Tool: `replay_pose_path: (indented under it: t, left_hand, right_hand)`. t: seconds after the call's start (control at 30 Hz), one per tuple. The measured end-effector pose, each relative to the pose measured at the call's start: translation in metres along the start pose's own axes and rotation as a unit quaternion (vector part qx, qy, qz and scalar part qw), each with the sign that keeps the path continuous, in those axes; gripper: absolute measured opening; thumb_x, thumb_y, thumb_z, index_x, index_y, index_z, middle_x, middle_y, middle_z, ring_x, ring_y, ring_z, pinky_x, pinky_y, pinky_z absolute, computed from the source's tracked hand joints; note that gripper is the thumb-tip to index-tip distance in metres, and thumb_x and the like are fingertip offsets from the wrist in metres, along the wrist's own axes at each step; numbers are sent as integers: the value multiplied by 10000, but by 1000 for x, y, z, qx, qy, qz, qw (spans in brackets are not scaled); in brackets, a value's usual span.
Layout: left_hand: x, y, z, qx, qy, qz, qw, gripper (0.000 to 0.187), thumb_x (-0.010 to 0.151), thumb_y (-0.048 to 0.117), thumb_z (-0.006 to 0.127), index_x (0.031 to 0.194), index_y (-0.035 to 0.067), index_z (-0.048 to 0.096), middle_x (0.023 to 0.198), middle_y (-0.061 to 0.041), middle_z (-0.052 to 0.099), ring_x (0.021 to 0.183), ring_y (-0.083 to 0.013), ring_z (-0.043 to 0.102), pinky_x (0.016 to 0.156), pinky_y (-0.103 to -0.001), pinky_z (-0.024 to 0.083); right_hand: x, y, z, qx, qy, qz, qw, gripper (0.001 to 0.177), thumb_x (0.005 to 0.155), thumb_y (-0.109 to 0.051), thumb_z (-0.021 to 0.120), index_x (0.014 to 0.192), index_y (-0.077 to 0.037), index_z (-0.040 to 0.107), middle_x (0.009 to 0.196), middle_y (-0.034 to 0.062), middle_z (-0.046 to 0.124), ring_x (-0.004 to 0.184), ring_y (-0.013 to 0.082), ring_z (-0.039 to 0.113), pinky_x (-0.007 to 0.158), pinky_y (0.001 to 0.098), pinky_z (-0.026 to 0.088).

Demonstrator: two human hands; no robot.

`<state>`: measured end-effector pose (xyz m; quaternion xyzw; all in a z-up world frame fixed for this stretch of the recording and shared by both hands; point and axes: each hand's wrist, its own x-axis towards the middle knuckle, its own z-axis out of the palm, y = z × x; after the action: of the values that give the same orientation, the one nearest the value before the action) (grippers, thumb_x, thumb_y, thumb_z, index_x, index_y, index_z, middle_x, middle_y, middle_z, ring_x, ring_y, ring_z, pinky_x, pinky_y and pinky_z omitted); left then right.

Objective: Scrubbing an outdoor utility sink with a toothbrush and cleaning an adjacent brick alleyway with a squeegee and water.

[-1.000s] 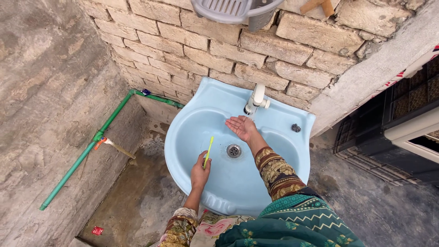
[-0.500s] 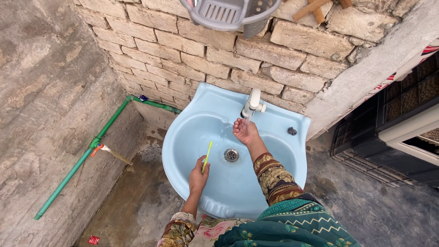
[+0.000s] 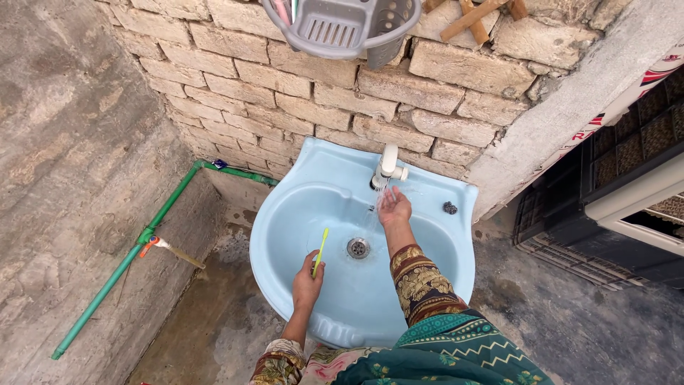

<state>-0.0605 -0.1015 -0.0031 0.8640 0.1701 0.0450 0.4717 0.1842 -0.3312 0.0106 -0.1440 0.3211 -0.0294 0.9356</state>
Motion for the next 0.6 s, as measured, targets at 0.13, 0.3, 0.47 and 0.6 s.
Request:
replay_pose_path:
  t: [0.13,0.3,0.47,0.6]
  left_hand:
    - [-3,5,-3,-8,-8,-15,1000,432,976,329,621,1402,300,557,971,-149,769,813,-321,750,741,-441,582]
    - [-3,6,-3,2,-6,-16,1000,430,972,333,622,1396,299,559,1004,-137,770,817,-315,748,748,-444,582]
    - [-1,4,-3,15,-18,-27,999,443,981,348,618,1415,309,544,1029,-141,760,848,-304,748,776,-435,586]
    - [-2,7,-4,13,-24,-36,999,443,978,342,613,1415,310,545,1035,-130,768,847,-308,761,785,-434,592]
  right_hand:
    - [26,22,-28,-47,-46,133,989,249,957,-204,412,958,-48,606,895,126,621,760,276,581,671,375,467]
    - [10,28,-22,-6,-96,185,978,175,909,-134,405,816,-18,497,703,112,493,642,225,441,566,342,343]
    - [84,43,-61,54,-46,179,981,205,899,-116,391,882,31,533,786,167,564,717,271,518,628,384,431]
    - [17,8,-3,176,-80,6,981,411,961,-59,362,1206,78,662,1158,216,751,1105,314,706,1029,494,527]
